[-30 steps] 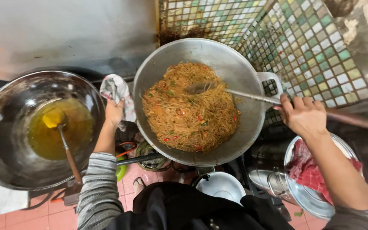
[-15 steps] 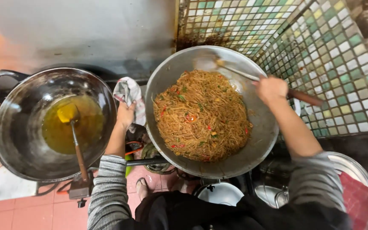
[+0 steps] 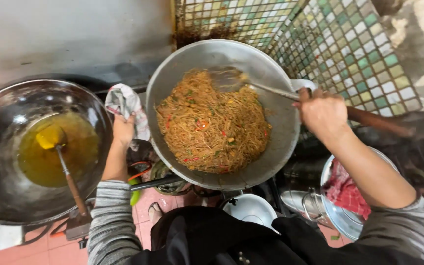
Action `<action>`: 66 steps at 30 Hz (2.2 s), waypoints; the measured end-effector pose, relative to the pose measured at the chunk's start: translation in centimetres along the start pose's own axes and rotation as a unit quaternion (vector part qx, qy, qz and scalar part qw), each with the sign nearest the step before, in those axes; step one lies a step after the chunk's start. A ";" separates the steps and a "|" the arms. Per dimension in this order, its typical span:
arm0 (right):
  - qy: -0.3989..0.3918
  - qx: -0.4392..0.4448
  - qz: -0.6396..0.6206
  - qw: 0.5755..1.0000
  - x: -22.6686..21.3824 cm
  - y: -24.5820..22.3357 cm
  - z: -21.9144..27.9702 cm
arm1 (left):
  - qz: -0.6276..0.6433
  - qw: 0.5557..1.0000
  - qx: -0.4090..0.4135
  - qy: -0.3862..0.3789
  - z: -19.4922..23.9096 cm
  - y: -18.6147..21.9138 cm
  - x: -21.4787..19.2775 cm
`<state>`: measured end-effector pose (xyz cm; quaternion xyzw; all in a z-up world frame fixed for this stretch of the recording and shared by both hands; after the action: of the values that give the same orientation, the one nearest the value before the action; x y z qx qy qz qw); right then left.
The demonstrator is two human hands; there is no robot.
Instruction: Stirring and cooking large quantities of noodles and meat stew in industrial woks and pots in a commercial kitchen environment.
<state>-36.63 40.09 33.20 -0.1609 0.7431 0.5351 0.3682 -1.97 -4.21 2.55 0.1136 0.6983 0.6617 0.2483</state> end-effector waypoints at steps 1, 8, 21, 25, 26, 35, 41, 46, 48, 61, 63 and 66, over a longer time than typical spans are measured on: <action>-0.003 0.004 0.005 1.000 1.3 0.5 0.8 | 0.004 1.000 0.002 -0.005 0.3 0.8 0.2; -0.285 0.088 0.001 0.954 16.0 2.3 2.4 | 0.010 0.999 -0.050 0.007 1.5 3.4 0.3; -0.431 0.184 -0.491 0.734 22.8 -16.6 -1.5 | -0.070 0.992 -0.104 0.024 0.8 2.0 0.3; -0.438 0.240 -0.600 0.625 21.6 -16.5 1.7 | -0.044 0.997 -0.051 0.024 1.1 3.4 0.3; -0.424 0.258 -0.623 0.605 21.3 -16.0 2.5 | -0.071 0.994 -0.076 0.030 1.1 3.1 0.1; -0.423 0.261 -0.514 0.699 17.2 -10.4 6.9 | -0.098 0.993 -0.057 0.017 0.6 2.6 0.1; -0.323 0.200 -0.344 0.859 8.5 -7.5 7.7 | -0.105 0.993 -0.054 0.008 -0.2 1.2 0.1; -0.298 0.186 -0.231 0.907 -3.2 -7.8 8.3 | -0.113 0.990 -0.081 -0.029 -0.1 0.6 0.4; -0.203 0.158 -0.177 0.950 -5.8 -8.0 8.9 | -0.064 0.996 -0.062 -0.026 0.5 2.4 0.2; -0.315 0.095 0.072 0.942 -1.2 -6.1 8.0 | -0.062 0.997 -0.022 -0.051 -1.0 -0.2 0.5; -0.347 0.104 0.109 0.926 5.5 -4.7 6.5 | -0.090 0.993 -0.050 -0.053 -1.4 -1.5 0.6; -0.439 0.093 0.097 0.889 7.8 -2.8 5.3 | -0.058 0.997 -0.035 -0.034 -0.2 1.2 0.1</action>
<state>-38.20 45.06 24.84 0.1983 0.5644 0.5123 0.6162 -2.38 -4.20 3.68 0.0872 0.6714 0.6657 0.3136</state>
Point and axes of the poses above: each hand's wrist, its own z-axis away from the middle knuckle, its own x-axis out of the palm, y = z × x, the point moved 7 cm from there along -z, towards the middle knuckle, and after that the axes turned 11 degrees about z, right-handed, at the moved point
